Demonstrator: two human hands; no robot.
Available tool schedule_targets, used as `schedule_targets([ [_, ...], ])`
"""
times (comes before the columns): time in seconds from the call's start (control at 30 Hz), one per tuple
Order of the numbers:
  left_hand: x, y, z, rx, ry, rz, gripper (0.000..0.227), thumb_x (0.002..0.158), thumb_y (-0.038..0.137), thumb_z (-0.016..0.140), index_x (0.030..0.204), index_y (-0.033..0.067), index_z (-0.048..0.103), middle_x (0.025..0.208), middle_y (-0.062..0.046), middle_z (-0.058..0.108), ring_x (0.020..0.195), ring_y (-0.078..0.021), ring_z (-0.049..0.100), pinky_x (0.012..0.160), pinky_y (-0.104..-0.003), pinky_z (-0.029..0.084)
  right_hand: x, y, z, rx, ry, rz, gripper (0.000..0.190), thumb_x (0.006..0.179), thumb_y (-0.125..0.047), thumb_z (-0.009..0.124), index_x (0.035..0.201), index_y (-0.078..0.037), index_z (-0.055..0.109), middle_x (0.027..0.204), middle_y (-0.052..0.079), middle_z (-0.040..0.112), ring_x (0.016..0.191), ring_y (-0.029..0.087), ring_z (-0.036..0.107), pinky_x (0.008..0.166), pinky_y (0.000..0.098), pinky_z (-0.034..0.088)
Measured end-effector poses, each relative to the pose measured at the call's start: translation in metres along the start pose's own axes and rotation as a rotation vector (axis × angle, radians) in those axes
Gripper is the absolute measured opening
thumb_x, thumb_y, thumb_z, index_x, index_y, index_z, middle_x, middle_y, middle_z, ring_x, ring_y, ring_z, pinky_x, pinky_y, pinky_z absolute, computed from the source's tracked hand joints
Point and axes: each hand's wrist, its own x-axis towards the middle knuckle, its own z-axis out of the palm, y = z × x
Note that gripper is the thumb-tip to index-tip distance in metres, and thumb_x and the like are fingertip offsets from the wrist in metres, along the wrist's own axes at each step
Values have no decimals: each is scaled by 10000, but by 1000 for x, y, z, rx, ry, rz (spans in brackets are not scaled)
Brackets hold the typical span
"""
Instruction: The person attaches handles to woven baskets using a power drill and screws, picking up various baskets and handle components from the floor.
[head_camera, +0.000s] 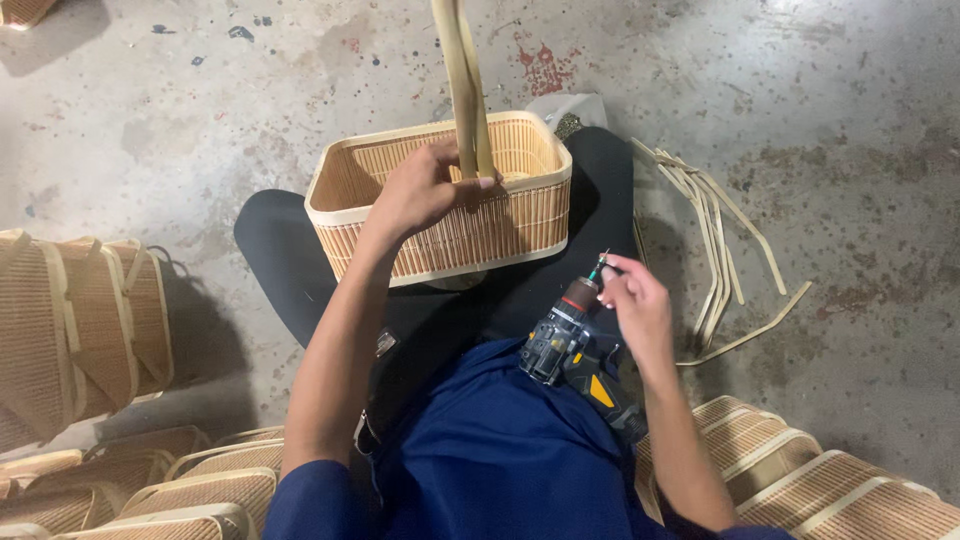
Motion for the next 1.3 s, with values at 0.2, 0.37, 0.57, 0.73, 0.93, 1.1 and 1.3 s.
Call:
schedule_targets([
  [0.2,3,-7,1,-39,-51,-8,274,866,349,774,1052,152,816,1116,7,753,837,-163,754,801,-352,563,-82,-43,16,-910,-29,-146,424,893,-221,706,1281,-80,609,893,112,658,798,268,669,720,426,561],
  [0.37,8,-10,3,29,5,118,251,807,300,864,978,116,843,1114,8,727,857,-151,697,759,-356,551,-109,-42,20,-1145,-161,-189,666,736,-243,753,1329,-35,530,1022,168,618,954,354,626,789,480,546],
  [0.57,9,-8,-3,-275,-78,-27,408,811,131,823,1204,74,729,880,-88,761,721,-122,725,652,-286,598,-108,13,0,-950,-14,-338,703,646,-270,794,1265,-3,595,1107,159,622,1038,347,625,885,436,535],
  [0.73,13,-11,-2,-596,-67,-151,273,883,143,766,1124,22,723,870,-47,761,744,-117,738,665,-290,638,-98,80,-49,-378,-119,-327,765,693,-432,830,1230,60,595,1156,125,621,1078,243,654,949,370,532],
  [0.93,-2,-3,-3,-189,-15,7,299,920,288,741,1107,55,752,842,-76,787,717,-140,765,676,-283,590,-100,99,-64,295,-34,-40,857,715,-570,869,1273,11,576,1085,199,687,876,314,709,725,449,604],
  [1.1,-3,-6,2,-112,92,160,351,937,336,733,1133,44,733,932,-84,802,761,-169,782,693,-303,603,-83,12,-34,490,-387,-426,731,845,-386,900,1362,-44,511,1189,111,605,1042,255,663,886,395,595],
  [1.3,0,-18,10,-20,211,218,377,946,352,727,1148,34,713,988,-124,788,790,-230,785,716,-353,626,-75,-28,15,540,-478,-150,529,931,26,666,1386,3,397,1048,144,584,848,209,657,733,356,568],
])
